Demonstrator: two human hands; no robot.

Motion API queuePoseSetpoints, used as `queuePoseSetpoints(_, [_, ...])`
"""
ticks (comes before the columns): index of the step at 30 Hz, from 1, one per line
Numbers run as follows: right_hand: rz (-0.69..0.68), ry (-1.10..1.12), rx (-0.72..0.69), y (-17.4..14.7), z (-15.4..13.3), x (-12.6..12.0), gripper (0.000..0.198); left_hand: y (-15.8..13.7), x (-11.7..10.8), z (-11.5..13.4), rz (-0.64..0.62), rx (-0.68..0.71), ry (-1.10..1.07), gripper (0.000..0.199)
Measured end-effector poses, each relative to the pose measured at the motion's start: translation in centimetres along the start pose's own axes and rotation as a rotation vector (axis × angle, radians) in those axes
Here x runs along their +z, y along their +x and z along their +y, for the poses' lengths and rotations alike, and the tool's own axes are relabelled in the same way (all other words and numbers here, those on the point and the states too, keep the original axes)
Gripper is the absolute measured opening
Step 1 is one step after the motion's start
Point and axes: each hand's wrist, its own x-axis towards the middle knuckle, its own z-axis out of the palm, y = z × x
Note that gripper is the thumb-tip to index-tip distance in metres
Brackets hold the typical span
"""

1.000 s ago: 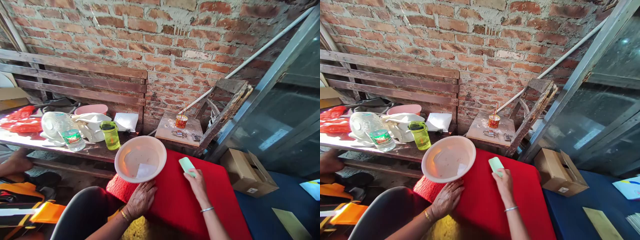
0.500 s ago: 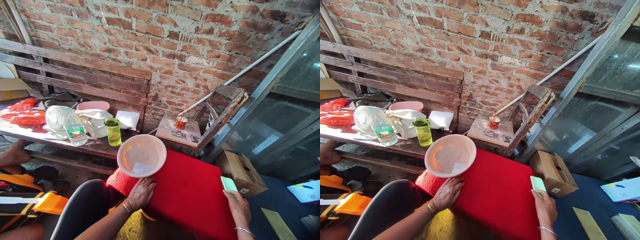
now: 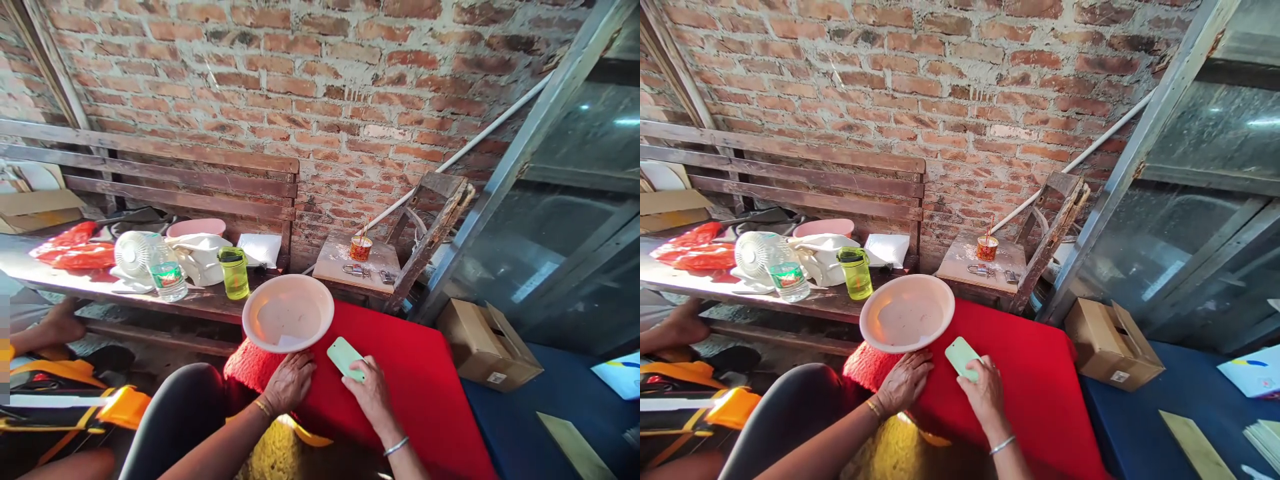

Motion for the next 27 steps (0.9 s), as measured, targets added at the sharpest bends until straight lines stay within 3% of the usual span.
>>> queuePoseSetpoints(3, [0.055, -0.096, 0.059, 0.1, 2.9, -2.5, 0.016, 0.0, 0.1, 0.0, 0.000, 0.002, -0.004, 0.031])
queuePoseSetpoints(9, [0.445, -0.241, 0.520, -2.3, 12.2, -16.3, 0.030, 0.0, 0.3, 0.1, -0.013, -0.011, -0.020, 0.030])
queuePoseSetpoints(12, [0.574, -0.269, 0.672, -3.4, 13.6, -19.7, 0.032, 0.0, 0.4, 0.2, -0.012, -0.033, -0.034, 0.029])
queuePoseSetpoints(15, [0.542, -0.183, 0.588, -2.3, 11.6, -17.4, 0.039, 0.0, 0.6, 0.3, 0.004, -0.048, -0.044, 0.028])
queuePoseSetpoints(19, [0.300, -0.044, 0.305, 0.7, 5.7, -8.7, 0.046, -0.2, 0.7, 0.2, 0.006, -0.046, -0.045, 0.030])
queuePoseSetpoints(23, [0.148, -0.057, 0.149, 3.1, 1.6, -1.2, 0.031, -0.4, 0.8, 0.1, 0.010, -0.036, -0.033, 0.033])
queuePoseSetpoints(25, [0.113, -0.079, 0.142, 3.9, 1.4, 0.0, 0.026, -0.4, 0.8, 0.0, -0.001, -0.035, -0.022, 0.034])
queuePoseSetpoints(27, [0.106, -0.117, 0.180, 4.5, 2.3, -0.9, 0.024, -0.3, 0.7, 0.0, -0.006, -0.033, -0.017, 0.034])
